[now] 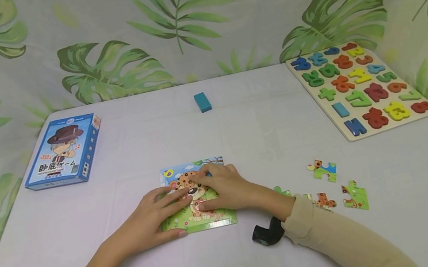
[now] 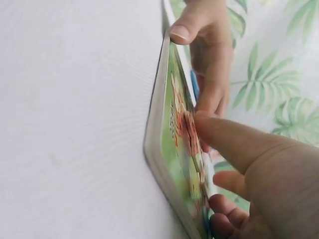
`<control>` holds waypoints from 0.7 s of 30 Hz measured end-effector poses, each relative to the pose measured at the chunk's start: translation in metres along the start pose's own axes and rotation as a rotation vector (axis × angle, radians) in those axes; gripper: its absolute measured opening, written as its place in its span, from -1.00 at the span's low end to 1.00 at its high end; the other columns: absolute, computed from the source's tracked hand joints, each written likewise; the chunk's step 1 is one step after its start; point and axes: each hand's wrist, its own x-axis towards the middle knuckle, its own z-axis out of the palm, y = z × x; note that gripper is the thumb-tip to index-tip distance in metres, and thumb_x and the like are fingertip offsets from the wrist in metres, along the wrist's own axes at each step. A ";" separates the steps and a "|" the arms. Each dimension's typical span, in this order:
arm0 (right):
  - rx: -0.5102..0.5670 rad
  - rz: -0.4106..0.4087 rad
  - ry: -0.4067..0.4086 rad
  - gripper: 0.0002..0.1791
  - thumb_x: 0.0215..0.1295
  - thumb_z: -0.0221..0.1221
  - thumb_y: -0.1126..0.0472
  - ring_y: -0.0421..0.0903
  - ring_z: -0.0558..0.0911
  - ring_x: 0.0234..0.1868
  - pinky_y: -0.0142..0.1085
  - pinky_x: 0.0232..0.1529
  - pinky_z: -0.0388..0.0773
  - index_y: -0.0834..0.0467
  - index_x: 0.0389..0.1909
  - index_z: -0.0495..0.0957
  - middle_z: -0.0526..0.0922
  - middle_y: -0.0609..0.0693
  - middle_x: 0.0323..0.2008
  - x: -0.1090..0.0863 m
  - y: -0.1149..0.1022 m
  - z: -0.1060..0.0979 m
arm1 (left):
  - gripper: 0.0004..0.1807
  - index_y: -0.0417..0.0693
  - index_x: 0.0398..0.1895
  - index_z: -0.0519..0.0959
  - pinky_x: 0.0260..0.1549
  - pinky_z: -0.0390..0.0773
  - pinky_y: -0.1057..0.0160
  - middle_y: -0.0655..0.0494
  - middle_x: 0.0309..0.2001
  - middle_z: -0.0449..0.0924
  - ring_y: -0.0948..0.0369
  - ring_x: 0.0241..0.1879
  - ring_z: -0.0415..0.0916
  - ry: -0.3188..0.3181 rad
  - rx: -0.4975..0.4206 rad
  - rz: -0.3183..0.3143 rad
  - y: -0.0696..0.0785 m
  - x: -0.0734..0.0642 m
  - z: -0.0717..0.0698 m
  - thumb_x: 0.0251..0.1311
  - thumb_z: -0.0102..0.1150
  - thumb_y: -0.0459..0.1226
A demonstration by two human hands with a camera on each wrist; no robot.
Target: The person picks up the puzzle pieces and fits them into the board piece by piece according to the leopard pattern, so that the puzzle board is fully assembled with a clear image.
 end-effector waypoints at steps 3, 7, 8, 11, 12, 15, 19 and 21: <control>0.060 0.002 0.005 -0.29 0.08 0.18 -0.16 -0.09 0.26 0.09 -0.14 -0.04 0.12 -0.07 0.27 0.27 0.30 -0.09 0.06 -0.001 0.003 0.000 | -0.27 0.22 0.30 0.24 0.20 -0.04 0.02 0.25 0.31 0.12 0.06 0.25 0.01 0.011 -0.003 0.005 -0.001 0.000 0.000 0.06 -0.05 0.26; 0.062 -0.001 0.050 -0.37 0.07 0.20 -0.13 -0.13 0.29 0.06 -0.15 -0.06 0.14 -0.05 0.20 0.37 0.33 -0.08 0.04 -0.002 0.003 0.002 | -0.32 0.25 0.26 0.29 0.19 -0.03 0.03 0.24 0.30 0.14 0.08 0.24 0.02 0.021 -0.013 0.011 -0.002 0.000 0.002 0.05 -0.02 0.25; 0.053 -0.001 0.068 -0.38 0.06 0.21 -0.13 -0.12 0.31 0.04 -0.15 -0.08 0.15 -0.04 0.18 0.39 0.35 -0.08 0.02 -0.002 0.002 0.002 | -0.33 0.27 0.24 0.31 0.19 -0.04 0.03 0.24 0.30 0.14 0.08 0.24 0.02 0.022 -0.018 0.010 -0.002 0.000 0.002 0.05 -0.02 0.25; 0.025 0.012 0.110 -0.41 0.04 0.24 -0.11 -0.11 0.35 -0.01 -0.17 -0.12 0.17 -0.03 0.13 0.44 0.37 -0.07 -0.03 -0.001 0.000 0.004 | -0.34 0.28 0.23 0.33 0.19 -0.05 0.03 0.25 0.31 0.13 0.08 0.25 0.01 0.022 -0.029 0.005 -0.002 0.000 0.002 0.04 -0.03 0.26; 0.020 0.018 0.118 -0.42 0.04 0.24 -0.11 -0.09 0.36 -0.02 -0.16 -0.12 0.17 -0.02 0.11 0.45 0.37 -0.06 -0.04 -0.001 -0.002 0.005 | -0.33 0.28 0.22 0.33 0.19 -0.05 0.03 0.25 0.31 0.13 0.08 0.25 0.00 0.021 -0.033 0.001 -0.002 0.000 0.002 0.03 -0.02 0.27; 0.018 0.035 0.109 -0.41 0.04 0.24 -0.10 -0.04 0.34 0.01 -0.13 -0.10 0.17 -0.01 0.12 0.43 0.36 -0.04 -0.02 -0.001 -0.005 0.004 | -0.29 0.29 0.22 0.33 0.19 -0.05 0.02 0.29 0.32 0.09 0.09 0.25 -0.01 0.014 -0.037 -0.006 -0.003 -0.001 0.002 -0.01 -0.02 0.30; 0.089 0.067 0.039 -0.36 0.06 0.24 -0.08 -0.02 0.27 0.11 -0.07 -0.01 0.13 -0.01 0.18 0.36 0.30 -0.02 0.07 -0.005 -0.009 -0.004 | -0.25 0.29 0.23 0.32 0.19 -0.03 0.02 0.32 0.34 0.04 0.11 0.26 -0.03 0.014 -0.039 -0.008 -0.002 -0.001 0.003 -0.06 0.02 0.32; 0.161 0.084 0.003 -0.32 0.05 0.26 -0.05 -0.01 0.22 0.17 -0.03 0.08 0.11 0.00 0.22 0.31 0.25 0.00 0.13 -0.009 -0.010 -0.010 | -0.25 0.28 0.23 0.31 0.18 -0.03 0.02 0.33 0.34 0.03 0.12 0.26 -0.03 0.017 -0.044 -0.009 -0.002 0.000 0.004 -0.06 0.03 0.31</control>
